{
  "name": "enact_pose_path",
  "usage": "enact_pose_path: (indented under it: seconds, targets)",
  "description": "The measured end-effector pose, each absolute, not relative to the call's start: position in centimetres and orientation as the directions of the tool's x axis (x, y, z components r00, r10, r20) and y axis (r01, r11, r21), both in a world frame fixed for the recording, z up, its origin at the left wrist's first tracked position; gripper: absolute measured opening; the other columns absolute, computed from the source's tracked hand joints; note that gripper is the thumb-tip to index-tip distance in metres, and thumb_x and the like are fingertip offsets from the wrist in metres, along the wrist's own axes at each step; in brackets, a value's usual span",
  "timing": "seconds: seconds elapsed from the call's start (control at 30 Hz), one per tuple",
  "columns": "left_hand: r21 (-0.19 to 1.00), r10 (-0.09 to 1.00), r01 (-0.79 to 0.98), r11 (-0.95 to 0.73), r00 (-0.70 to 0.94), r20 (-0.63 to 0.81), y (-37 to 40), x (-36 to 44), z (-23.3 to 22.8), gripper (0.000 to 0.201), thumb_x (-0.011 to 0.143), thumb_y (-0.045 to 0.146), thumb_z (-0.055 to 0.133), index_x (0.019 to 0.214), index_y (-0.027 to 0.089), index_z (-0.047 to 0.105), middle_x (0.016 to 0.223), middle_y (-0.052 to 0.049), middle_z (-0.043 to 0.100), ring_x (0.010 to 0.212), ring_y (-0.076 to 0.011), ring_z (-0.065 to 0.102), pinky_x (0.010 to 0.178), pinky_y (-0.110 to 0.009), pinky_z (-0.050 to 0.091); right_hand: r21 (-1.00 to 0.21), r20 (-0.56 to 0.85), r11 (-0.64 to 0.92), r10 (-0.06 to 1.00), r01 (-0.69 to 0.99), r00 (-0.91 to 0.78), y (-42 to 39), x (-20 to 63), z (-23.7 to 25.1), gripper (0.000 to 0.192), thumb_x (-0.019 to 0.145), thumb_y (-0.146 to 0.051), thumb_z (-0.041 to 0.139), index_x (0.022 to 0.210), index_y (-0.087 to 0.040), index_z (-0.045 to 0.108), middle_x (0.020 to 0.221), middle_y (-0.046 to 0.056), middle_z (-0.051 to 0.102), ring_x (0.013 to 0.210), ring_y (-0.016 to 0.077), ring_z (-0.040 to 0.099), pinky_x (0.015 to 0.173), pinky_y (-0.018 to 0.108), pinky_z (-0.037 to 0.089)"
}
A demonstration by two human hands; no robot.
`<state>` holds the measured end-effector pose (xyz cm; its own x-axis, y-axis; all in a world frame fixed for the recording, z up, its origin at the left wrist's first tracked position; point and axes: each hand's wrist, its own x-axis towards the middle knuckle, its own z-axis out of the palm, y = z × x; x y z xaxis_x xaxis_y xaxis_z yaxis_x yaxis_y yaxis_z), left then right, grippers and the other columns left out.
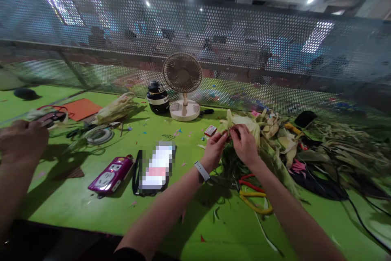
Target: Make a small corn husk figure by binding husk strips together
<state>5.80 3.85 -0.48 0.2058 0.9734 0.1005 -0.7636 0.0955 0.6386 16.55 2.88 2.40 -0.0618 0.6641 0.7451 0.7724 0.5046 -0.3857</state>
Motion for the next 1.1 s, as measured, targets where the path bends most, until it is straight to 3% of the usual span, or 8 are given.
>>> enact_pose_path:
  seconds: [0.17,0.3,0.63,1.1]
  targets:
    - [0.631,0.975,-0.771,0.084,0.193,0.106,3.68,6.15,-0.70,0.032,0.053,0.031,0.085,0.081,0.018,0.075,0.078,-0.001,0.072,0.070,-0.0102,0.062,0.078,-0.024,0.047,-0.544,0.670,0.415,0.738,0.729,0.080,2.86,16.34,2.14,0.020,0.091,-0.036,0.045,0.080,-0.021,0.051,0.082,0.007,0.059,0.071,0.0197,0.058,0.064,0.033,0.049]
    - [0.627,0.977,-0.772,0.107,0.200,0.080,3.75,6.19,-0.86,0.033,0.052,0.030,0.086,0.080,0.018,0.075,0.078,-0.001,0.072,0.068,-0.0099,0.062,0.075,-0.023,0.046,-0.596,0.639,0.401,0.762,0.695,0.108,2.97,16.41,2.19,0.020,0.089,-0.038,0.046,0.079,-0.021,0.051,0.079,0.005,0.059,0.069,0.0191,0.057,0.063,0.032,0.048]
    - [0.608,0.980,-0.782,0.138,0.195,0.028,3.63,6.18,-0.76,0.026,0.056,0.025,0.084,0.078,0.016,0.073,0.075,-0.001,0.071,0.067,-0.0094,0.062,0.073,-0.022,0.046,-0.544,0.677,0.424,0.731,0.724,0.080,2.89,16.49,2.33,0.019,0.089,-0.036,0.047,0.079,-0.021,0.054,0.079,0.005,0.059,0.069,0.0181,0.056,0.065,0.032,0.047]
    - [0.621,0.979,-0.772,0.132,0.201,0.041,3.42,6.14,-0.59,0.025,0.056,0.025,0.084,0.078,0.017,0.073,0.076,0.000,0.071,0.069,-0.0096,0.062,0.078,-0.024,0.046,-0.610,0.648,0.420,0.752,0.672,0.119,3.12,16.58,2.18,0.020,0.087,-0.037,0.047,0.080,-0.020,0.055,0.079,0.006,0.062,0.068,0.0184,0.058,0.064,0.033,0.050]
